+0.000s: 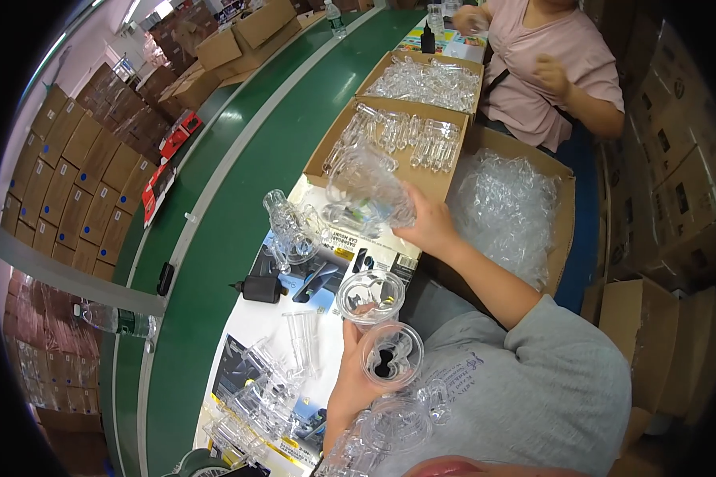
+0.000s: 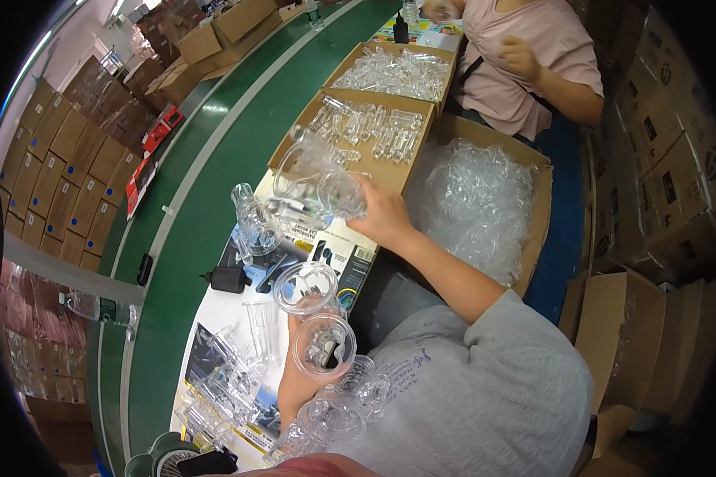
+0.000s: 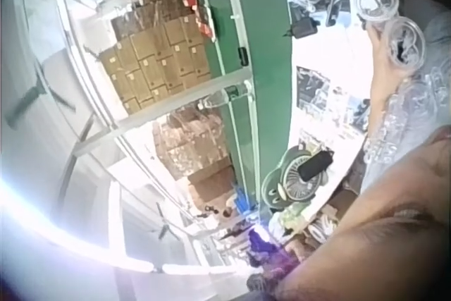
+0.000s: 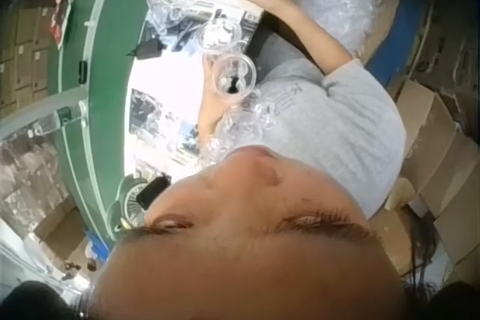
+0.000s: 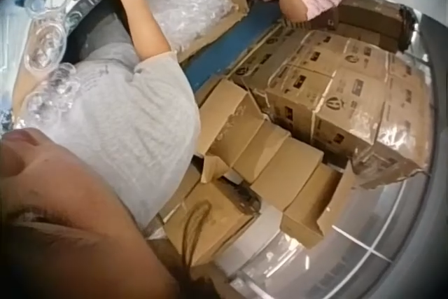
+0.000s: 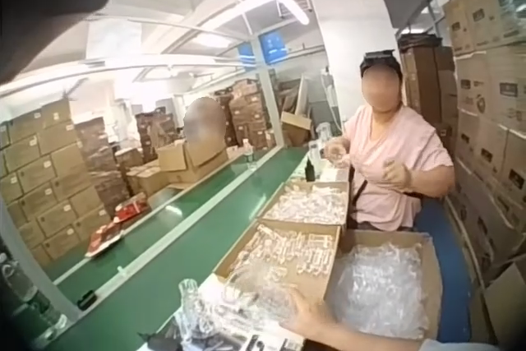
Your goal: Picking up clear plastic components from a bin and placing them into containers on a production line.
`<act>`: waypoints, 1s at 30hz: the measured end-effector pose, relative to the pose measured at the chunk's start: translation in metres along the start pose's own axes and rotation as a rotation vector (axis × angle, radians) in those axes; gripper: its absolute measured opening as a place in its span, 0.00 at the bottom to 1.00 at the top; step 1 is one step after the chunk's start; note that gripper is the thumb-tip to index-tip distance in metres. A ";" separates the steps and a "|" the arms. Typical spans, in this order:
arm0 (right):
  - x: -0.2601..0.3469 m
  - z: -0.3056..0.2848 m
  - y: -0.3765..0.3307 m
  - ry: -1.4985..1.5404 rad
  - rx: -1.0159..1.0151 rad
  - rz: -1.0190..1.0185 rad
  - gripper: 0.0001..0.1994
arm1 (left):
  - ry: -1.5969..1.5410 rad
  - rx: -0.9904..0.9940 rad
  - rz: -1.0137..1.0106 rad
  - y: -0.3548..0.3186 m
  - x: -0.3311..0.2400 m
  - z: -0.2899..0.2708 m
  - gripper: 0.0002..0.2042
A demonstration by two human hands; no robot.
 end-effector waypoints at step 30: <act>0.021 0.028 -0.020 -0.462 -0.214 -0.443 0.19 | -0.104 0.066 -0.082 0.001 0.029 0.001 0.34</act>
Point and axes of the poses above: each hand's wrist, its own y-axis towards the middle knuckle, its own z-axis out of the palm, x = y × z, the point moved 10 cm from there along y, towards the middle knuckle, and after that the axes turned 11 degrees about x, right-handed, at the moved point
